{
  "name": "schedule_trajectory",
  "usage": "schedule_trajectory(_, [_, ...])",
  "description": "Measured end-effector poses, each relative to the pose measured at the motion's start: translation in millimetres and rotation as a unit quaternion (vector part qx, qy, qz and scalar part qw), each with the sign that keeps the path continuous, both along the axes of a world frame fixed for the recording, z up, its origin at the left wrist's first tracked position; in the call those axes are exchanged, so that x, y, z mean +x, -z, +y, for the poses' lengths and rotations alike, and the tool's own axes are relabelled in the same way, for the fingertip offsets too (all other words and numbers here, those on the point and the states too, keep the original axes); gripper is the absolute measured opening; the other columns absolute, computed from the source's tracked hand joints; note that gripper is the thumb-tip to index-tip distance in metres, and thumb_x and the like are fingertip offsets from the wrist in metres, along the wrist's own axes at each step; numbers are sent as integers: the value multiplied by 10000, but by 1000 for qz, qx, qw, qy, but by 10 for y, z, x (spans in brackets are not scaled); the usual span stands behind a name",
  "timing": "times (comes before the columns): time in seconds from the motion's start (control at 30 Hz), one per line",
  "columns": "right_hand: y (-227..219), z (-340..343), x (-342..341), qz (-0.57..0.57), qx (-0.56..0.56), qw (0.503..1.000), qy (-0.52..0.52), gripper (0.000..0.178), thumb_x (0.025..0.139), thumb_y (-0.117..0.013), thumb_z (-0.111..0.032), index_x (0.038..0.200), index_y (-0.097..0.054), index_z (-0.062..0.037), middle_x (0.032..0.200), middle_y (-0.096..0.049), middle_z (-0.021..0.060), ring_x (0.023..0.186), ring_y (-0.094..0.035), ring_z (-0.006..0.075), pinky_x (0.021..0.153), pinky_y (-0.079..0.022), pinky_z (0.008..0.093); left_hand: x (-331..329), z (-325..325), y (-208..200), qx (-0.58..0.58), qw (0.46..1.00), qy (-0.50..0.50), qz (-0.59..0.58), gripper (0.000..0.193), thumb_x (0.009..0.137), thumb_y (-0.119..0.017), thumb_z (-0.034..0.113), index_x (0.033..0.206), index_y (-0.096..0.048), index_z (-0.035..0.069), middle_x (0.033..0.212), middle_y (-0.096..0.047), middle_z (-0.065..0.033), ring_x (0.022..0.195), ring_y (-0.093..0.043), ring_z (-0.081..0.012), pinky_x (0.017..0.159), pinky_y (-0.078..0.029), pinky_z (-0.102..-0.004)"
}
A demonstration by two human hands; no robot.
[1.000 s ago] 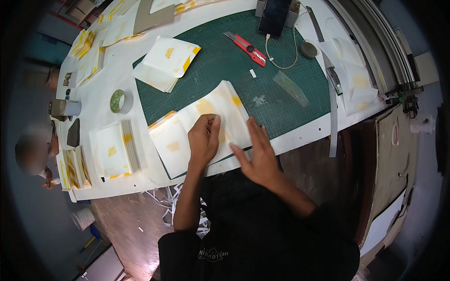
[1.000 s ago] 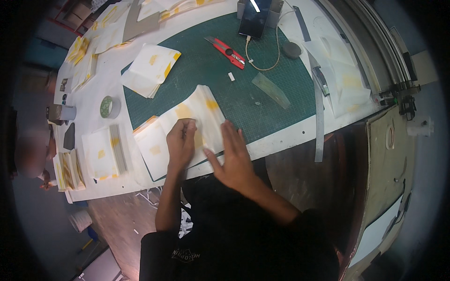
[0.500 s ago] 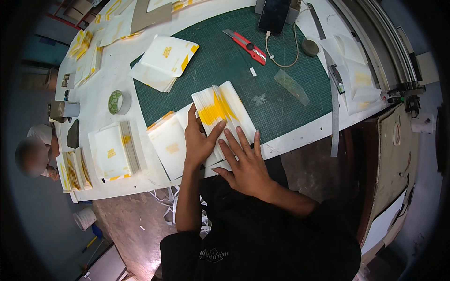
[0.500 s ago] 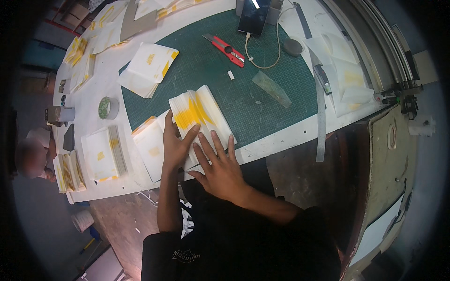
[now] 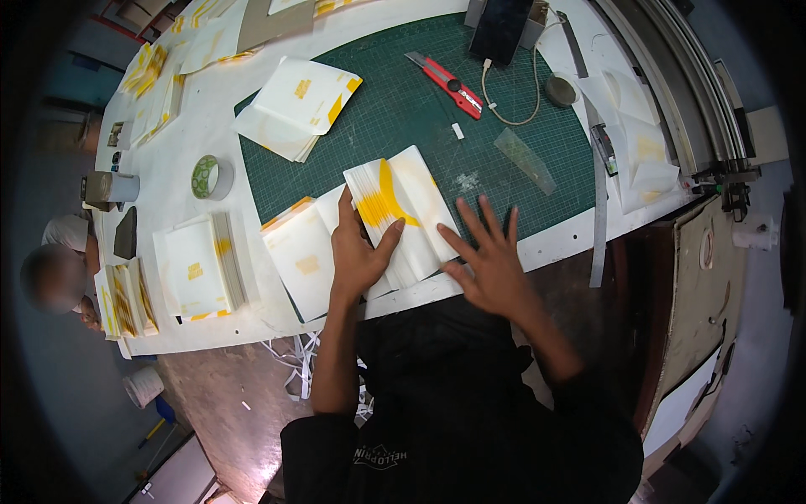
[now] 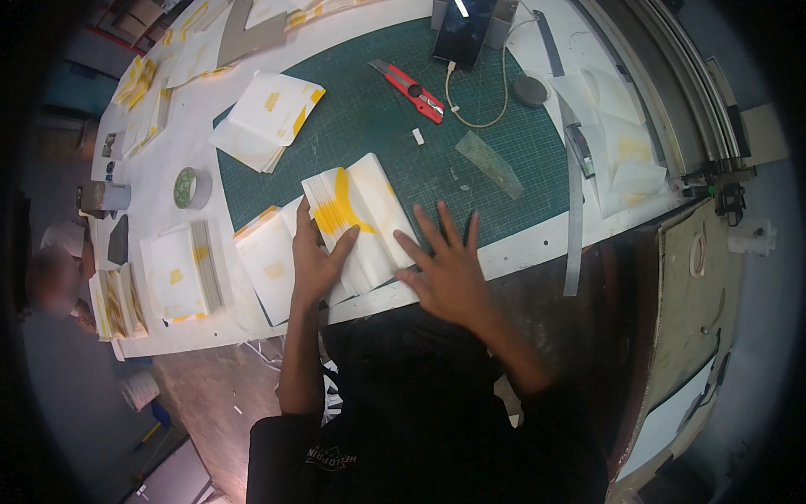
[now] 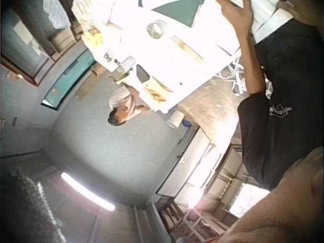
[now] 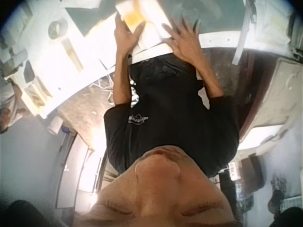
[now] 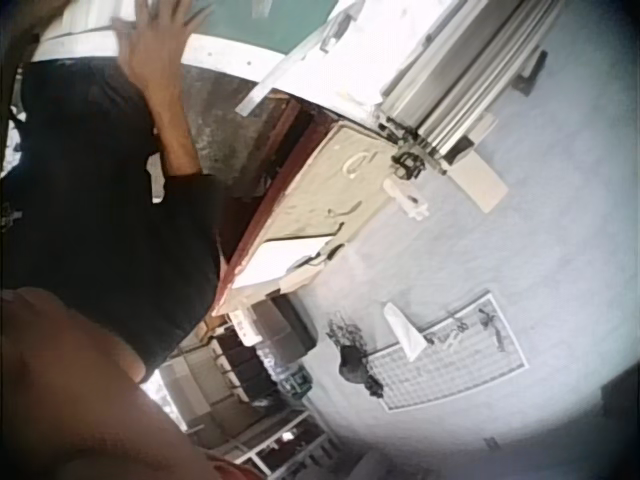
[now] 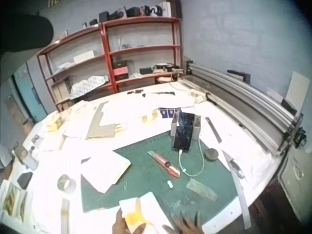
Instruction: The person assembles books by hand at a workbench. They pick up stacks of white paper sheets, fold them in half, and use a clear plastic scraper to smooth the spine crease. The person then stacks the finished folded units on the table.
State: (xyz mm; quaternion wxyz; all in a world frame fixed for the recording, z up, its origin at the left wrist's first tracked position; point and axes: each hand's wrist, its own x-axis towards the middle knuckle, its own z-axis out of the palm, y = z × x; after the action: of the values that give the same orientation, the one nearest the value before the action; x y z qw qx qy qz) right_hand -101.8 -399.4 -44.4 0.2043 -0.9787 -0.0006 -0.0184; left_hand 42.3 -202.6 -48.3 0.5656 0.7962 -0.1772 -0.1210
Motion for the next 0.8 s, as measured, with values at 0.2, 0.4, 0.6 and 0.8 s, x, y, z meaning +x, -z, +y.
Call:
schedule_trajectory(0.2, [155,-353,802,-75,-27,997,-23,422,1011,-556,-480,1395,-641,-326,1689,-223,160,1566,-100,442,1145,11,788,22,-14,-10,25,999,13,-19,890,845,-796,132,1514,-258,-103,1173,-691,-267,1024,-730,-327,890,-578,-375])
schedule_trajectory(0.4, [213,-458,1165,-99,-31,993,-57,372,1018,-558,-448,1356,-673,-344,1688,-237,146,1571,-90,429,1159,27,768,11,-21,31,36,998,0,-56,894,836,-799,134,1504,-260,-115,1126,-703,-272,954,-744,-313,820,-587,-362])
schedule_trajectory(0.6, [62,-432,240,15,-10,996,-85,360,1021,-560,-423,1358,-665,-355,1694,-223,142,1573,-81,432,1155,38,771,3,-14,40,64,996,-7,-54,904,834,-801,161,1503,-261,-118,1071,-718,-269,850,-747,-309,749,-589,-357])
schedule_trajectory(0.8, [112,-474,710,-54,-20,997,-54,339,989,-609,-429,1309,-700,-361,1681,-261,152,1575,-87,426,1159,35,767,-4,-14,17,51,997,-7,-50,900,834,-800,163,1499,-262,-118,1070,-719,-256,878,-748,-294,769,-587,-351])
